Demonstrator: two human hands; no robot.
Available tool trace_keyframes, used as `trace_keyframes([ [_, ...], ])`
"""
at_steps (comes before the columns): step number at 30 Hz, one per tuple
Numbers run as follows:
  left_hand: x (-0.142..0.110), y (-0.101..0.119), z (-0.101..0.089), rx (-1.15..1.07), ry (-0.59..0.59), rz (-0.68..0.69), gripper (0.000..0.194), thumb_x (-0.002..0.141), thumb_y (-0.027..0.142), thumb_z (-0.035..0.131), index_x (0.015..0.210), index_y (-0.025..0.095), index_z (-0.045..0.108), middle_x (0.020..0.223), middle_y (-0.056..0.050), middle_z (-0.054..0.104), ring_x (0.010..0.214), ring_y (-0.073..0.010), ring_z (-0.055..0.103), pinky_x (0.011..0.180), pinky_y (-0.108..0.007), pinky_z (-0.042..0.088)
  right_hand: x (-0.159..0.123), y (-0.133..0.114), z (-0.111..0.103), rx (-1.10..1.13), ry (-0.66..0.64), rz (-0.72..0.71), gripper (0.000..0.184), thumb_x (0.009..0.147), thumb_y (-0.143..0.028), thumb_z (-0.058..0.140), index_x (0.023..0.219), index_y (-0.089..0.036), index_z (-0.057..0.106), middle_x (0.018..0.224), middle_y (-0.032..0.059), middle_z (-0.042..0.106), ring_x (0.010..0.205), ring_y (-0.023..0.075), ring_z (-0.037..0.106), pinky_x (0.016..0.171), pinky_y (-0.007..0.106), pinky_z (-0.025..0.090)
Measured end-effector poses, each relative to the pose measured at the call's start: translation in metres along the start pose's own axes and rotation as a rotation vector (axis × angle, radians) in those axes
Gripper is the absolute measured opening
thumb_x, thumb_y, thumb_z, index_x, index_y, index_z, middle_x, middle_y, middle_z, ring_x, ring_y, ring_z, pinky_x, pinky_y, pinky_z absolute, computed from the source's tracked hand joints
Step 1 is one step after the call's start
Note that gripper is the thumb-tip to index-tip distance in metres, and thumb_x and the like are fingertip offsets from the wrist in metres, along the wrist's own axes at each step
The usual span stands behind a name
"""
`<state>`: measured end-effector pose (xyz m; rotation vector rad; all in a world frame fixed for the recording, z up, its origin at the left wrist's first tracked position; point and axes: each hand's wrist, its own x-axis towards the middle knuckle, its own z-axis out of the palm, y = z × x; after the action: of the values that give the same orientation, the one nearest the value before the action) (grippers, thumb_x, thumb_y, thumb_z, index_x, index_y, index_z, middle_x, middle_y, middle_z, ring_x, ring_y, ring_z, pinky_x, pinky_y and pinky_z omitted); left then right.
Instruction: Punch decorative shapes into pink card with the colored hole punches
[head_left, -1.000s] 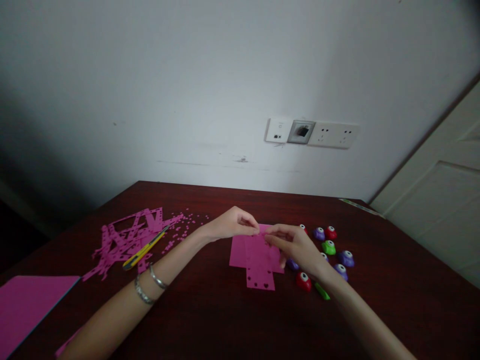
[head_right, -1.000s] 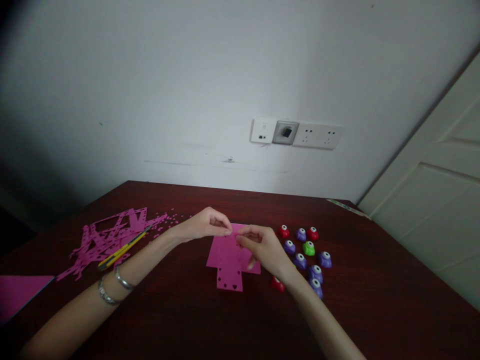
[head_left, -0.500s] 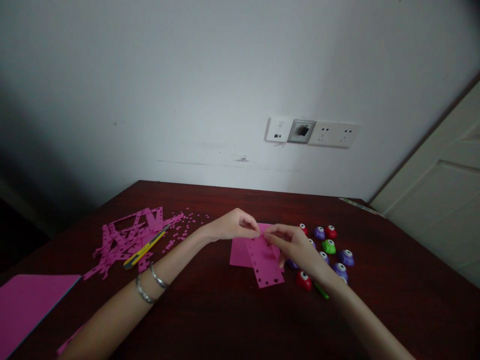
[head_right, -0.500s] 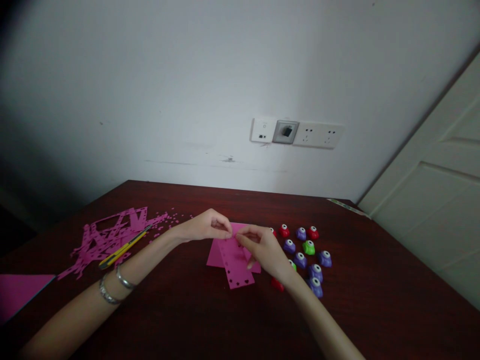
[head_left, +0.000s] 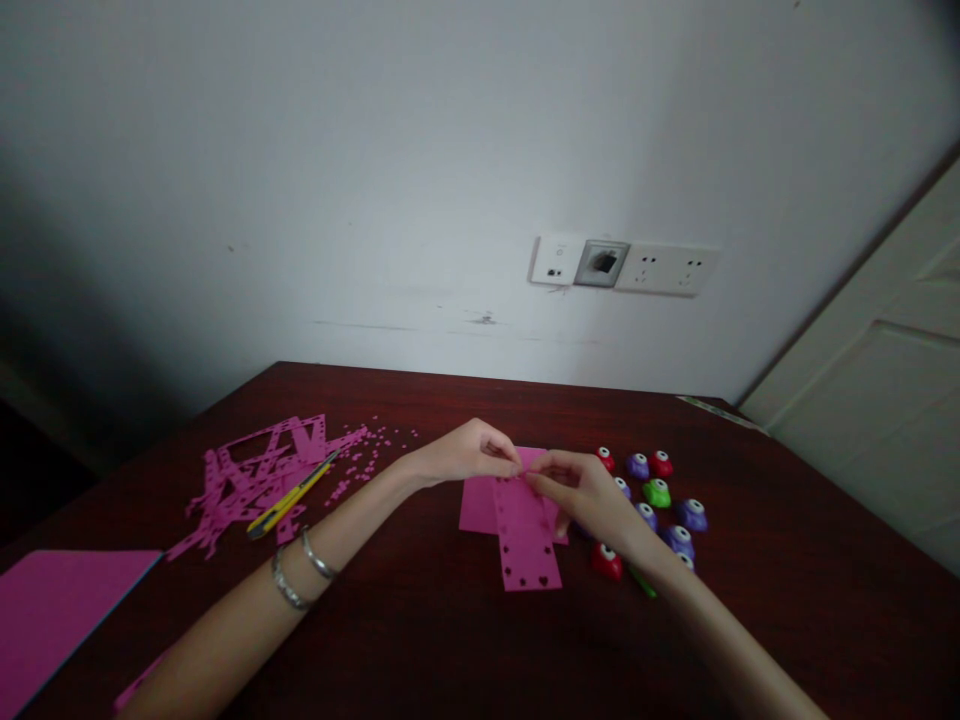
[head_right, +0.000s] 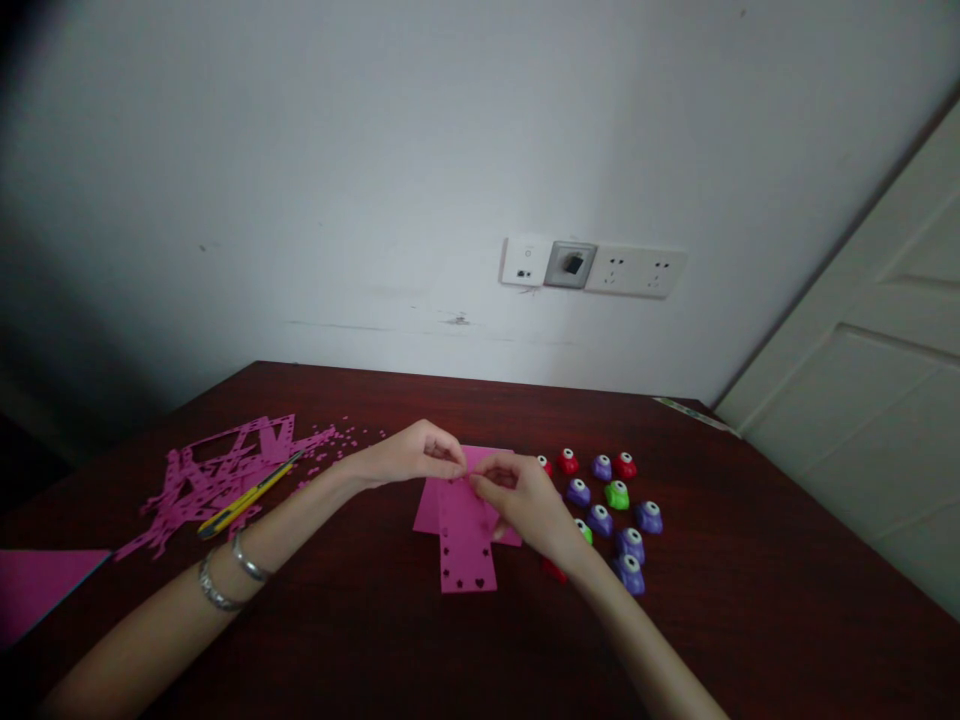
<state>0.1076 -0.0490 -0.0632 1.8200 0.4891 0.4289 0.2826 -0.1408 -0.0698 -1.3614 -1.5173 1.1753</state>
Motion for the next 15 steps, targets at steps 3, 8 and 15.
trace_keyframes([
  [3,-0.0007,0.0022,-0.0005,-0.015,-0.002,0.001,0.016,0.073,0.029,0.066,0.081,0.015,0.07,0.075,-0.004,0.066,0.067,-0.01,0.056,0.066,-0.025,0.043,0.0001,0.0001,-0.0006,0.009,0.001,-0.003,0.024,0.074,-0.038,0.061,0.076,-0.015,0.057,0.061,-0.0038,0.054,0.04,0.008,0.056,0.034,0.018,0.045],
  [8,-0.0008,0.0015,0.0005,-0.034,-0.024,-0.001,0.015,0.071,0.027,0.067,0.08,0.015,0.07,0.075,-0.004,0.067,0.067,-0.01,0.057,0.068,-0.026,0.044,0.0015,0.0026,-0.0011,-0.017,0.013,-0.041,0.023,0.076,-0.037,0.059,0.076,-0.015,0.058,0.06,-0.004,0.053,0.04,0.0064,0.054,0.035,0.017,0.044],
  [15,0.0005,-0.0015,0.0034,0.012,-0.006,0.018,0.014,0.073,0.025,0.064,0.079,0.014,0.069,0.073,-0.003,0.066,0.065,-0.0102,0.055,0.066,-0.027,0.044,0.0011,0.0027,0.0,-0.039,0.01,-0.03,0.026,0.076,-0.041,0.06,0.077,-0.015,0.058,0.06,-0.0035,0.053,0.039,0.0061,0.05,0.035,0.018,0.044],
])
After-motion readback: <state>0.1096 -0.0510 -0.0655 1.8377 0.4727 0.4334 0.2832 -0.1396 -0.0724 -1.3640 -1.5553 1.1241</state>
